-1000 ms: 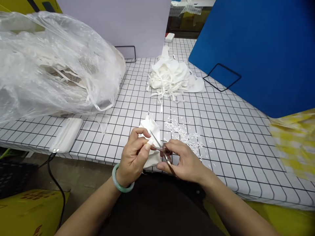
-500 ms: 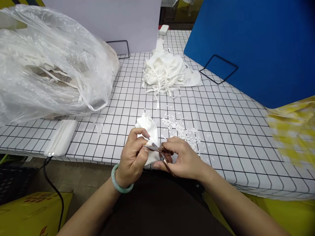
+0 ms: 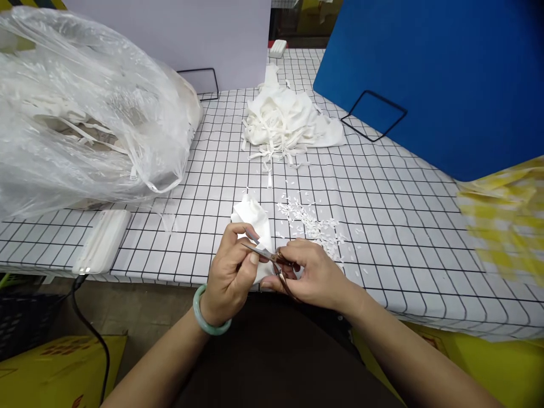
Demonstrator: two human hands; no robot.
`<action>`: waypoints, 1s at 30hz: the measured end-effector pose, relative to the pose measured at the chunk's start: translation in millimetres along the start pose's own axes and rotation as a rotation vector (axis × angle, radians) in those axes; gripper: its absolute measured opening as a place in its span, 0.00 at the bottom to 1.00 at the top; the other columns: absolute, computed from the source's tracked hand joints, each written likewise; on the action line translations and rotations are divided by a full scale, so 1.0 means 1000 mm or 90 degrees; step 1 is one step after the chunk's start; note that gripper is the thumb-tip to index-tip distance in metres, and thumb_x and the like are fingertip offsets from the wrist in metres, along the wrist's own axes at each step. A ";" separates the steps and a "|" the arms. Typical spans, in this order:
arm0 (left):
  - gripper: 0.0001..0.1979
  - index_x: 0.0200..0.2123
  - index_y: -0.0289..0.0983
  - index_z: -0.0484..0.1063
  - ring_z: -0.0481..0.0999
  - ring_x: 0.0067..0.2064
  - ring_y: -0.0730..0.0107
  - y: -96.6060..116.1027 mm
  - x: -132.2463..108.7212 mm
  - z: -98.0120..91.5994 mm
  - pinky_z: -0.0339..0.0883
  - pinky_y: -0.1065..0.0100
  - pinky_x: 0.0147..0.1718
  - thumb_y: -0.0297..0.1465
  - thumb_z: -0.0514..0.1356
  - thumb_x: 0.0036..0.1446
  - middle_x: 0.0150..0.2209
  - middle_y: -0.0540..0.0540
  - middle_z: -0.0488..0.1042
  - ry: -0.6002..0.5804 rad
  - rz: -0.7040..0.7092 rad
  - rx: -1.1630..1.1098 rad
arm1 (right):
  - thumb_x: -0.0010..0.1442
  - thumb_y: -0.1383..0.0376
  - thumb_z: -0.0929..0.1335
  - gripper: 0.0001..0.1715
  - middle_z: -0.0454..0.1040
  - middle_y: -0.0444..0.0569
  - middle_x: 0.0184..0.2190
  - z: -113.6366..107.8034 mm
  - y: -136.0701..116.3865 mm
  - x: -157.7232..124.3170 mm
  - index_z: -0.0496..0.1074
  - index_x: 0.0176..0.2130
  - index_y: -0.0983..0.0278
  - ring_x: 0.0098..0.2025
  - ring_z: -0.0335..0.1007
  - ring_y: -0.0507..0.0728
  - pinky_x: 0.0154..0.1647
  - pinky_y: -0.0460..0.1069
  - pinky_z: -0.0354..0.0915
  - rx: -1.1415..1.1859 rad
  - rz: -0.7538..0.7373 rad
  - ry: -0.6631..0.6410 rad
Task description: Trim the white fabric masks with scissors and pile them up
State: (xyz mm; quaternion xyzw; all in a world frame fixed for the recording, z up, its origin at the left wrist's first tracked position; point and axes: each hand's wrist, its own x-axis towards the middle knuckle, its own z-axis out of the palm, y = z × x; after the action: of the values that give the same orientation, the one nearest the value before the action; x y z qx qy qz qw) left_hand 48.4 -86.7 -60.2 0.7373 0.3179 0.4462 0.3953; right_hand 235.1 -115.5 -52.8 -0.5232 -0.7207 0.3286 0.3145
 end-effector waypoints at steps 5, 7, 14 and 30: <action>0.13 0.35 0.38 0.74 0.67 0.51 0.58 -0.001 0.012 0.010 0.67 0.58 0.48 0.28 0.51 0.70 0.35 0.42 0.71 -0.039 0.024 -0.028 | 0.58 0.44 0.72 0.33 0.60 0.40 0.15 -0.003 0.009 -0.012 0.57 0.19 0.62 0.21 0.54 0.49 0.26 0.47 0.55 -0.001 0.045 0.021; 0.13 0.35 0.38 0.73 0.67 0.51 0.59 -0.003 0.019 0.018 0.67 0.59 0.47 0.28 0.51 0.70 0.36 0.42 0.70 -0.072 0.027 -0.040 | 0.58 0.44 0.72 0.34 0.57 0.39 0.15 -0.006 0.015 -0.021 0.56 0.19 0.62 0.21 0.52 0.49 0.25 0.46 0.54 0.002 0.080 0.052; 0.14 0.33 0.38 0.72 0.67 0.51 0.59 -0.013 0.044 0.069 0.67 0.61 0.47 0.31 0.51 0.70 0.32 0.44 0.68 -0.208 0.036 -0.111 | 0.53 0.41 0.73 0.36 0.53 0.38 0.15 -0.009 0.042 -0.059 0.56 0.18 0.62 0.19 0.48 0.48 0.19 0.46 0.47 0.133 0.308 0.145; 0.29 0.62 0.39 0.59 0.72 0.57 0.51 -0.036 -0.027 -0.031 0.72 0.50 0.53 0.31 0.60 0.58 0.55 0.37 0.69 -0.104 -0.242 0.284 | 0.52 0.70 0.71 0.14 0.70 0.44 0.33 0.048 0.019 0.010 0.64 0.37 0.59 0.32 0.66 0.55 0.32 0.49 0.65 0.123 0.213 -0.023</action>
State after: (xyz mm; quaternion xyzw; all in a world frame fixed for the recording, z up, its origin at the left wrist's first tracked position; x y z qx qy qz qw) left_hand 4.9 -82.4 -93.4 0.7665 0.5074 0.2229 0.3245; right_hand 204.9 -108.4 -95.5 -0.5970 -0.5946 0.4532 0.2910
